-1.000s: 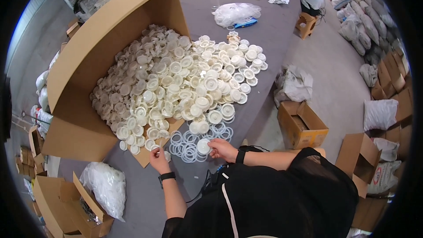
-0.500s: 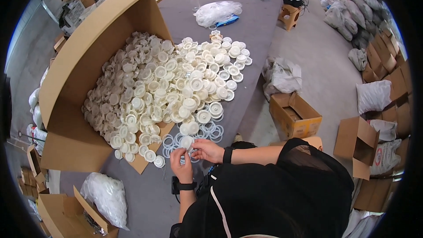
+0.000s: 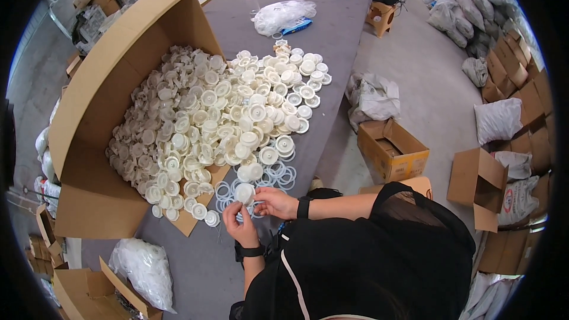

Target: The recorder picks up small white plastic caps and rings from a large box, inspecting or assembling them before placing them back or into a separate container.

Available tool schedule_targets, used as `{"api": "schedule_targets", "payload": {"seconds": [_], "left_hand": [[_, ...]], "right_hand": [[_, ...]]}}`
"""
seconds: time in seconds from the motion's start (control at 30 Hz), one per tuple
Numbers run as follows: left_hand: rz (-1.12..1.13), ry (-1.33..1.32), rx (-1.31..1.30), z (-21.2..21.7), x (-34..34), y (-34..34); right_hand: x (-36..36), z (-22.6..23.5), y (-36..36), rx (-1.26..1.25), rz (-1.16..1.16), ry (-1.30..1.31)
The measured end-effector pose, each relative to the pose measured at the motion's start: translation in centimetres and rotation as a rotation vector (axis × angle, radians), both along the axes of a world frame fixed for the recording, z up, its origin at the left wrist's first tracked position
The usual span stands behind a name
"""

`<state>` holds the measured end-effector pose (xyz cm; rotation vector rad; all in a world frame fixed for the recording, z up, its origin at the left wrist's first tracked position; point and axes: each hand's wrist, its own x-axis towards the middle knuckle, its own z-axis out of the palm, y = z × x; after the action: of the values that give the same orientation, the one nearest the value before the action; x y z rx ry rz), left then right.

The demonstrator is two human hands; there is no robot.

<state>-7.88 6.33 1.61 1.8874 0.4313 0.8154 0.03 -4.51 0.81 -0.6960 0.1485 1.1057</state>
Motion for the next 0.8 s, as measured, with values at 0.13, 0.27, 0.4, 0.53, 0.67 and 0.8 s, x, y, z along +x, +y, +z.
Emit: {"api": "schedule_targets", "payload": {"seconds": [0.13, 0.27, 0.4, 0.53, 0.67, 0.8], "left_hand": [[-0.048, 0.008, 0.29, 0.1, -0.3, -0.1], [-0.092, 0.024, 0.352, -0.3, -0.3, -0.1], [-0.094, 0.013, 0.228, 0.3, -0.2, -0.6], [-0.089, -0.01, 0.18, 0.2, 0.1, -1.1], [0.035, -0.1, -0.614, -1.2, 0.3, -1.6], [-0.005, -0.166, -1.119, -0.7, 0.3, -0.8]], "right_hand": [[0.0, 0.3, -0.2, -0.005, -0.007, -0.001], [0.0, 0.6, -0.5, 0.031, -0.023, 0.04], [0.0, 1.2, -0.3, 0.018, -0.009, 0.008], [-0.1, 0.9, -0.2, -0.076, -0.02, -0.076], [-0.3, 1.0, 0.1, -0.102, -0.003, -0.143], [-0.3, 1.3, 0.0, -0.085, -0.006, -0.144]]}}
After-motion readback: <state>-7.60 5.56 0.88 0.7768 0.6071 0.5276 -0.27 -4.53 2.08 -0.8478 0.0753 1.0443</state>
